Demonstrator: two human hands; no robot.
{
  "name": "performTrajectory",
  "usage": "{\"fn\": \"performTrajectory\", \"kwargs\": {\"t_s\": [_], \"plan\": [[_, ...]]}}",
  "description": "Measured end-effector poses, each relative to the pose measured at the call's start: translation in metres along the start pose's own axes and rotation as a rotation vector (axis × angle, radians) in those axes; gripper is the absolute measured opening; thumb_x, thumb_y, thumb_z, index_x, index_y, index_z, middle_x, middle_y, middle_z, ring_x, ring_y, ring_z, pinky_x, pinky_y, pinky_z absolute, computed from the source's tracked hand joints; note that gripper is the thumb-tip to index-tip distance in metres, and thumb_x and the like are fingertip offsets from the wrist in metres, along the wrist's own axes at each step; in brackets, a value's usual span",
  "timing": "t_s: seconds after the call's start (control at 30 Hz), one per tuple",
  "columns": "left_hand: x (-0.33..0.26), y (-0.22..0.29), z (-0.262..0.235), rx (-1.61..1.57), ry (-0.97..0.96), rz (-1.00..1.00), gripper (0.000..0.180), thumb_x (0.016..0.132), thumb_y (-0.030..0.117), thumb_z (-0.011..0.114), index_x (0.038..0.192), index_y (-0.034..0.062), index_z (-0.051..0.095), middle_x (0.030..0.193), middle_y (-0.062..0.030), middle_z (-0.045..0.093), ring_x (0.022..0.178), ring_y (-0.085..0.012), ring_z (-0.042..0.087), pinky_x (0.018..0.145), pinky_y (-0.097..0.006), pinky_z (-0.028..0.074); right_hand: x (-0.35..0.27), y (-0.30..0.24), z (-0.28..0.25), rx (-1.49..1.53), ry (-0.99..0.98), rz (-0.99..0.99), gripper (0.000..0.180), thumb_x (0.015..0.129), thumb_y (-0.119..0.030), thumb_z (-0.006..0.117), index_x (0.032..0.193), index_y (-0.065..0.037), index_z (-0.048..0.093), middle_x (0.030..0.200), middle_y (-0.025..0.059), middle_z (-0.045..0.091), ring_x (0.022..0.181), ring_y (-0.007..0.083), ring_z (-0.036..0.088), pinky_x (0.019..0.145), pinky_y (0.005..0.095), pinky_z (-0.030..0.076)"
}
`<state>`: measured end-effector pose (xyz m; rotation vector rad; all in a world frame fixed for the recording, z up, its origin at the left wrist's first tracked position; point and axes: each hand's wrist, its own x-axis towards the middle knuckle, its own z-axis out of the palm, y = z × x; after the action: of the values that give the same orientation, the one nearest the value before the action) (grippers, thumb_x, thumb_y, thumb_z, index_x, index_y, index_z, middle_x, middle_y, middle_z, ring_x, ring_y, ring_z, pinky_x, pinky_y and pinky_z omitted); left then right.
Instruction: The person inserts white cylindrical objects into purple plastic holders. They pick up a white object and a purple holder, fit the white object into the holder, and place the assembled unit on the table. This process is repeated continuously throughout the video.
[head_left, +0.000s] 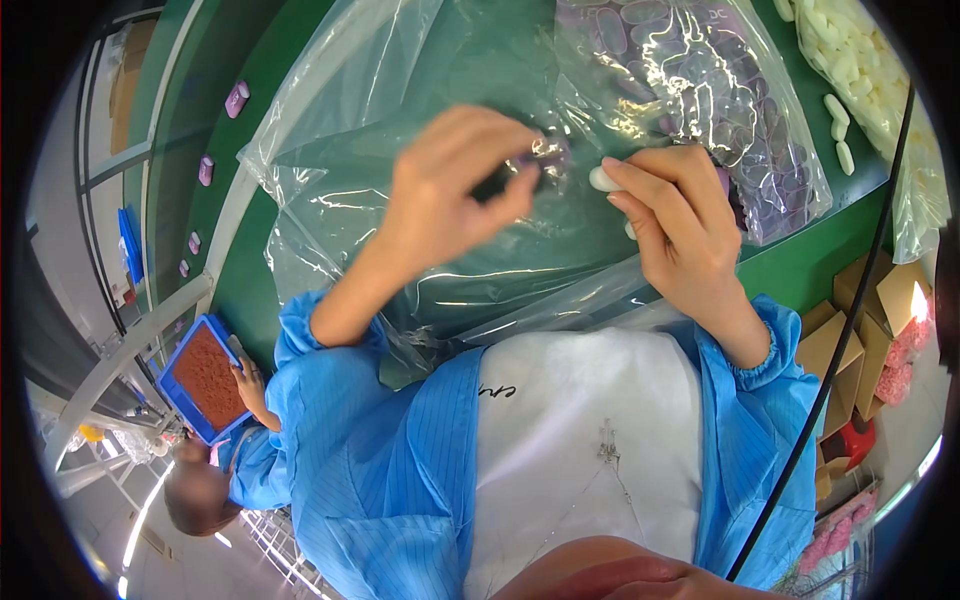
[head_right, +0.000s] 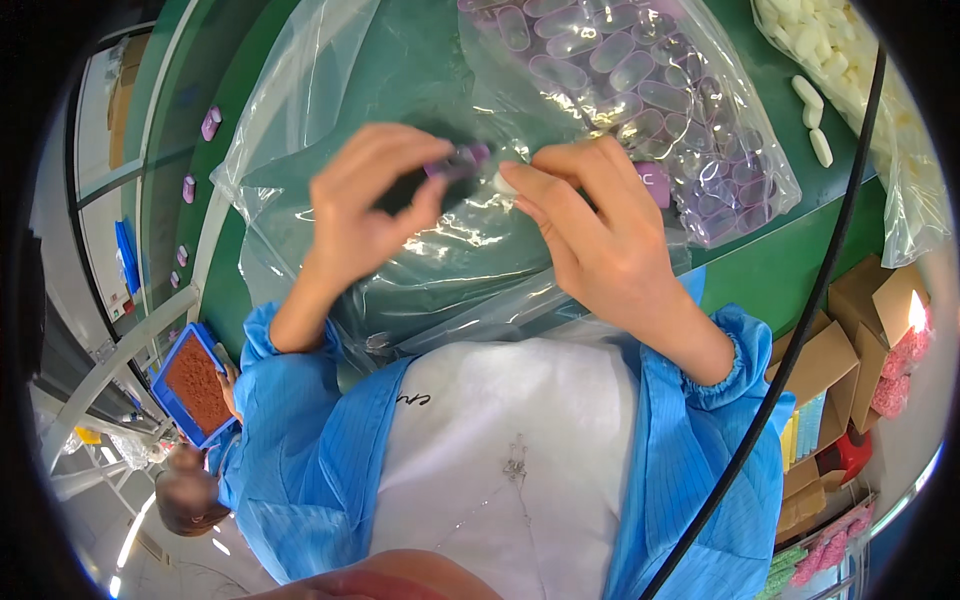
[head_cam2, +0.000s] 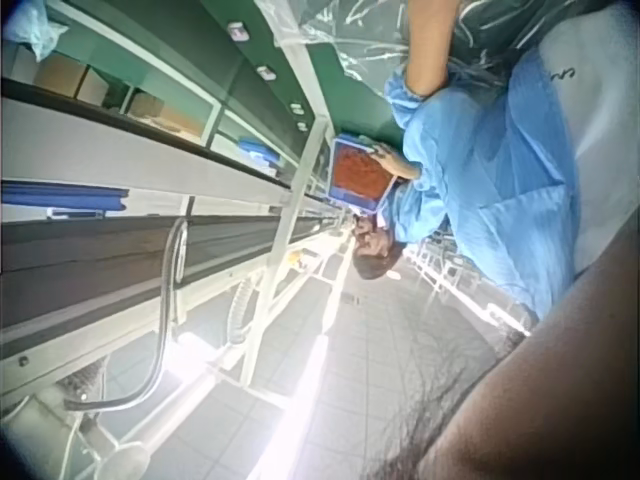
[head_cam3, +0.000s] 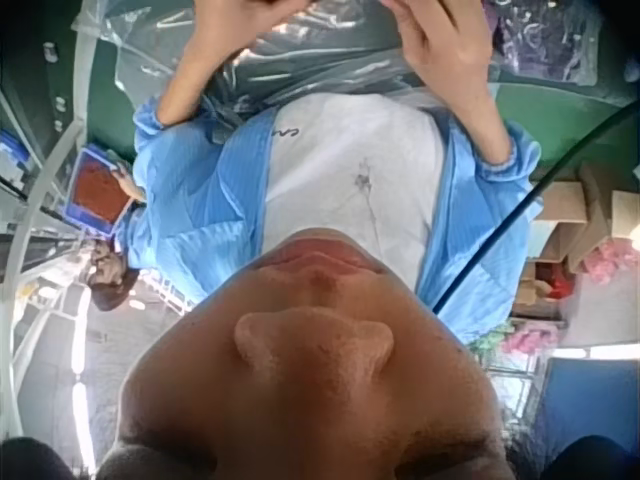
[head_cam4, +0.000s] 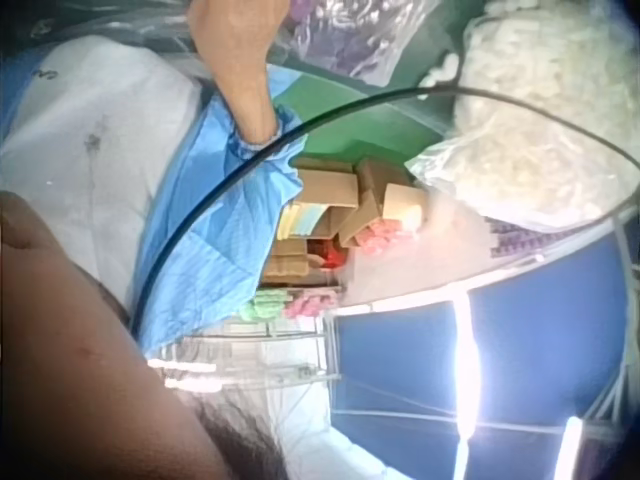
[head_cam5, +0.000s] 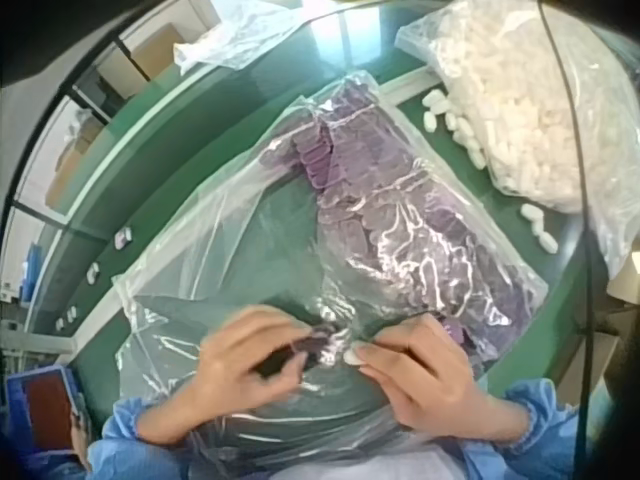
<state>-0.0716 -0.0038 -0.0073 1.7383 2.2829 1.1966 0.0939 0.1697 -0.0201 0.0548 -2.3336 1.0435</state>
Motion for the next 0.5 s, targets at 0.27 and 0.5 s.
{"fn": "performTrajectory", "kwargs": {"t_s": [0.27, 0.5], "plan": [[-0.024, 0.004, 0.025, -0.267, -0.007, -0.024, 0.030, 0.070, 0.001, 0.080, 0.099, -0.0003, 0.073, 0.093, -0.0113, 0.071, 0.084, -0.0259, 0.068, 0.073, -0.035, 0.056, 0.009, 0.003, 0.005, 0.093, -0.099, -0.147, 0.033, 0.066, 0.007, 0.072, 0.099, 0.008, 0.069, 0.093, 0.0147, 0.061, 0.077, 0.0289, 0.059, 0.064, 0.0360, 0.050], [-0.028, -0.004, 0.029, -0.389, -0.012, -0.046, 0.030, 0.069, 0.004, 0.083, 0.097, -0.0015, 0.074, 0.094, -0.0117, 0.071, 0.085, -0.0266, 0.068, 0.074, -0.035, 0.056, 0.020, -0.004, 0.008, 0.085, -0.208, -0.122, 0.030, 0.067, 0.010, 0.071, 0.097, 0.007, 0.070, 0.094, 0.0143, 0.063, 0.078, 0.0280, 0.059, 0.064, 0.0353, 0.050]]}}
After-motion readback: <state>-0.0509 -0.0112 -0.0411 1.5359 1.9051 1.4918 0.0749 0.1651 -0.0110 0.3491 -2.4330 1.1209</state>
